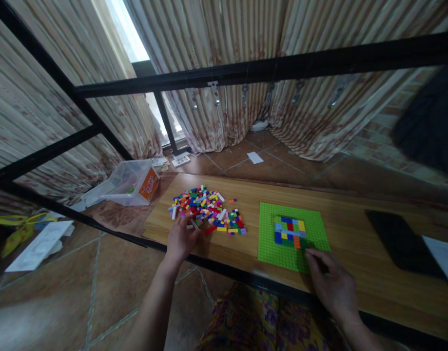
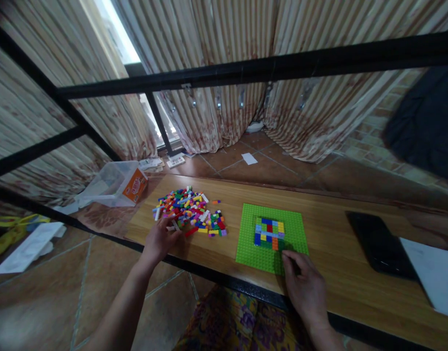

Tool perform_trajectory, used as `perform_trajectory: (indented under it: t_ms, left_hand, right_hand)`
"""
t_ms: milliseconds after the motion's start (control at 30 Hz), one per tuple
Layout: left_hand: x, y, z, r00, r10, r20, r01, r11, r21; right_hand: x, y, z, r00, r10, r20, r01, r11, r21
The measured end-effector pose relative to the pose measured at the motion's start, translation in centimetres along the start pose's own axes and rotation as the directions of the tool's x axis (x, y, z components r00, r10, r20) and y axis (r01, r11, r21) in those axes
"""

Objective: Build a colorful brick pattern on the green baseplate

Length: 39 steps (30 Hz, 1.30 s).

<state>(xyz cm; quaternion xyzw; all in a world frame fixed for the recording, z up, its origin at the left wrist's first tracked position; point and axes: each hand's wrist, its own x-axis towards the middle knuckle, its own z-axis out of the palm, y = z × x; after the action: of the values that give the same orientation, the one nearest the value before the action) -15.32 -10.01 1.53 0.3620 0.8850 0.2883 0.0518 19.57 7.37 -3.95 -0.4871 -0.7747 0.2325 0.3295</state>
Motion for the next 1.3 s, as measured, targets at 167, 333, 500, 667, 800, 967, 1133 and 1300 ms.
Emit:
perform_trajectory:
  t_ms: [167,333,500,667,800,967,1133,1300]
  left_hand:
    - [-1.6,2.1,-0.9,0.994,-0.075,0.075,0.099,0.918,-0.383]
    - [-4.8,7.0,1.3,0.952,0.074,0.296,0.168,0.682,-0.712]
    - [-8.2,12.0,5.5,0.866,0.245,0.436,0.196,0.635,-0.747]
    - [-9.4,15.4,8.4,0.864,0.305,0.4,0.12,0.647,-0.753]
    - [-9.5,16.8,9.4,0.881,0.348,0.32,0.018,0.652,-0.758]
    - [-9.2,16.9,10.1,0.869,0.401,0.29,-0.073,0.683,-0.727]
    - [-7.6,15.8,11.2,0.903,0.362,0.231,-0.151,0.771,-0.619]
    - [-5.5,15.8,11.6,0.904,0.385,0.188,-0.271,0.854,-0.445]
  right_hand:
    - [0.2,-0.2,0.0,1.0,0.018,-0.016,-0.016,0.995,0.102]
    - [-0.4,-2.2,-0.8,0.999,0.038,-0.027,-0.03,0.971,0.236]
    - [-2.8,-6.4,-1.1,0.965,0.142,0.221,-0.225,0.883,0.411]
    - [-3.5,-8.3,-0.8,0.894,0.21,0.396,-0.424,0.682,0.596]
    - [-2.5,-7.8,-1.0,0.871,0.3,0.389,-0.491,0.54,0.683]
    - [-1.2,-6.3,-1.5,0.883,0.273,0.381,-0.466,0.599,0.652]
    - [1.7,-3.9,-1.8,0.988,0.064,0.138,-0.109,0.929,0.354]
    - [4.8,-2.8,-1.1,0.973,-0.188,0.137,0.167,0.974,0.151]
